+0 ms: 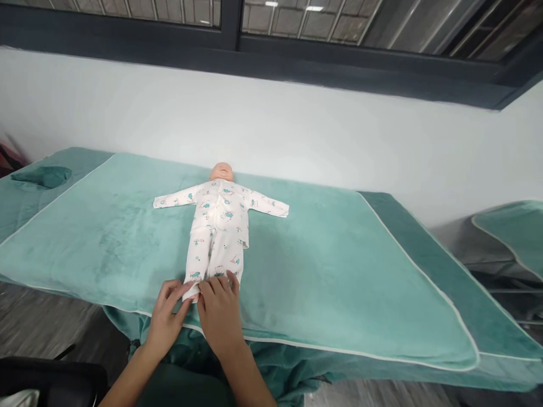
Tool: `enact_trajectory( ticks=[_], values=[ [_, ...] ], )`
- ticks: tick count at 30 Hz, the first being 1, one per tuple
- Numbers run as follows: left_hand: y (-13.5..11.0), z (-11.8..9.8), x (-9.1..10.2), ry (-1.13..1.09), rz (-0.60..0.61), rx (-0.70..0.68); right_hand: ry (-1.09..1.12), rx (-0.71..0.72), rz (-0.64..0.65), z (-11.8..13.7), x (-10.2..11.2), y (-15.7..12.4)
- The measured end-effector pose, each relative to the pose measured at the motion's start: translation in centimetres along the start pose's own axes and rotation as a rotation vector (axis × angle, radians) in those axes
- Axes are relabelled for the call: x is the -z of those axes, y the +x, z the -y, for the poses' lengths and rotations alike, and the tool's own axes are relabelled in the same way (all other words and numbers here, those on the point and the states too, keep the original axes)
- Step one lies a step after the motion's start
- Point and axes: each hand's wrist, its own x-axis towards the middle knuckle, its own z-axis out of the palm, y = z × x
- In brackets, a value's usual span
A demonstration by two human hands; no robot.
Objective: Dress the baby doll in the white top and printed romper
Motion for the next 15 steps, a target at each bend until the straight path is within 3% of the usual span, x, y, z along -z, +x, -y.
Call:
enact_trajectory(
  ticks=[4, 10, 12, 15],
  values=[
    [-0.6, 0.3, 0.3, -0.030, -0.004, -0.027, 0.035, 0.038, -0.062, -0.1, 0.3, -1.6],
    [-2.5, 1.2, 1.1, 0.009, 0.047, 0.027, 0.031, 0.210, 0.158, -1.2, 2.7, -3.6],
    [-2.5, 1.6, 1.7, -0.010, 0.029, 0.031, 0.112, 0.245, 0.179, -1.9, 4.4, -3.0],
    [0.1, 2.3, 2.2, -0.049, -0.049, 0.084, 0.285, 0.159, 0.001, -4.3, 6.0, 0.5]
  ],
)
